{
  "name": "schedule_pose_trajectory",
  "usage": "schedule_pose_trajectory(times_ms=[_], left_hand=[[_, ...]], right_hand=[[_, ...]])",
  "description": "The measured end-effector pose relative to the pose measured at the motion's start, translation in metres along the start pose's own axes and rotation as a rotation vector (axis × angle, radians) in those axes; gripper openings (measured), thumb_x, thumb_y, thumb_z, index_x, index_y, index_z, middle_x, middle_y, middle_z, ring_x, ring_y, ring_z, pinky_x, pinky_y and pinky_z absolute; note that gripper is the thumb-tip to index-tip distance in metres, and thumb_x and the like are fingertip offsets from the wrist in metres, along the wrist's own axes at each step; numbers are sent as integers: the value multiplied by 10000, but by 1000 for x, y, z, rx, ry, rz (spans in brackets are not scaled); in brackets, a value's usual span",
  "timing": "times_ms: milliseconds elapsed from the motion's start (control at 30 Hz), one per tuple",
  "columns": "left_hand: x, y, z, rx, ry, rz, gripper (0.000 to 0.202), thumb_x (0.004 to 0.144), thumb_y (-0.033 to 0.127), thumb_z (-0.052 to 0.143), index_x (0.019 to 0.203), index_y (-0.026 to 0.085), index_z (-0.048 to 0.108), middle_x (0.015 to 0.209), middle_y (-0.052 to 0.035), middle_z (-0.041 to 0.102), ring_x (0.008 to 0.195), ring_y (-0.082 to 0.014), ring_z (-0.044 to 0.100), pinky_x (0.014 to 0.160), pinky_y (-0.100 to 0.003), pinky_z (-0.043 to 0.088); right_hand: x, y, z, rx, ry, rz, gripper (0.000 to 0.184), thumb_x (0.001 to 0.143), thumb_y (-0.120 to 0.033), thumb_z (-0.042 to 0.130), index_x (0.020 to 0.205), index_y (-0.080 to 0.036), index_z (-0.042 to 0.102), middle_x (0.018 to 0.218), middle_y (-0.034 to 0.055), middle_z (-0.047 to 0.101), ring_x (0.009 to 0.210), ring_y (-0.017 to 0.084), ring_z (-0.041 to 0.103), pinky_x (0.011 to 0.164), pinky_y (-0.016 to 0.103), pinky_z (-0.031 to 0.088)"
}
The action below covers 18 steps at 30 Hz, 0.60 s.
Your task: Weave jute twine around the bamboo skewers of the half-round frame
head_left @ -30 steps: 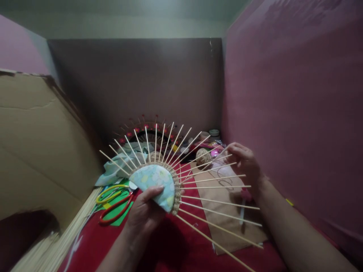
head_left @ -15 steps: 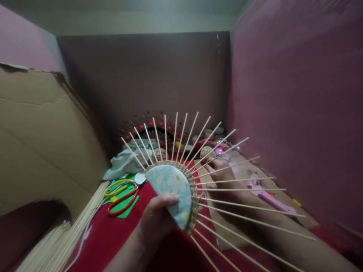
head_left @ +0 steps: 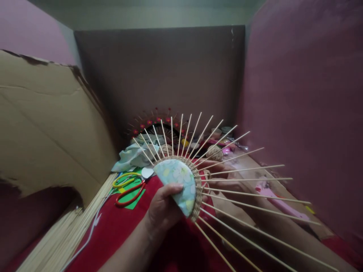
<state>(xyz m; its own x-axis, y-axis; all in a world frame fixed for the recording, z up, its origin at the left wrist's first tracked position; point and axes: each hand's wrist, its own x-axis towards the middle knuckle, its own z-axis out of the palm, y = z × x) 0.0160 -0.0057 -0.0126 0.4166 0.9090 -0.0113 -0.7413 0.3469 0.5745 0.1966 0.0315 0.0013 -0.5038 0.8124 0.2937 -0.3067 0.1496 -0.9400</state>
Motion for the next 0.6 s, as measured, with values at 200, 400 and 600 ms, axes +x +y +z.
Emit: schedule_pose_trajectory(times_ms=[200, 400, 600], left_hand=[[-2, 1, 1, 16, -48, -32, 279, 691, 107, 442, 930, 59, 578, 793, -134, 658, 744, -238, 624, 758, -409, 479], [-5, 1, 1, 44, -146, -48, 259, 675, 121, 444, 862, 40, 604, 794, -139, 657, 730, -246, 621, 644, -356, 502], [-2, -6, -2, 24, -218, -67, 255, 656, 103, 441, 838, 30, 604, 725, -127, 650, 706, -227, 620, 734, -384, 466]], right_hand=[[5, 17, -1, 169, 50, 17, 114, 672, -213, 618, 780, -192, 648, 639, 13, 618, 521, 134, 555, 470, 250, 423], [4, 17, -9, 172, -35, 90, 109, 661, -248, 628, 624, -145, 629, 505, 5, 560, 428, 109, 494, 425, 237, 390], [5, 23, -5, 84, 98, -38, 71, 656, -217, 648, 689, -155, 652, 557, 3, 599, 457, 93, 505, 421, 205, 372]])
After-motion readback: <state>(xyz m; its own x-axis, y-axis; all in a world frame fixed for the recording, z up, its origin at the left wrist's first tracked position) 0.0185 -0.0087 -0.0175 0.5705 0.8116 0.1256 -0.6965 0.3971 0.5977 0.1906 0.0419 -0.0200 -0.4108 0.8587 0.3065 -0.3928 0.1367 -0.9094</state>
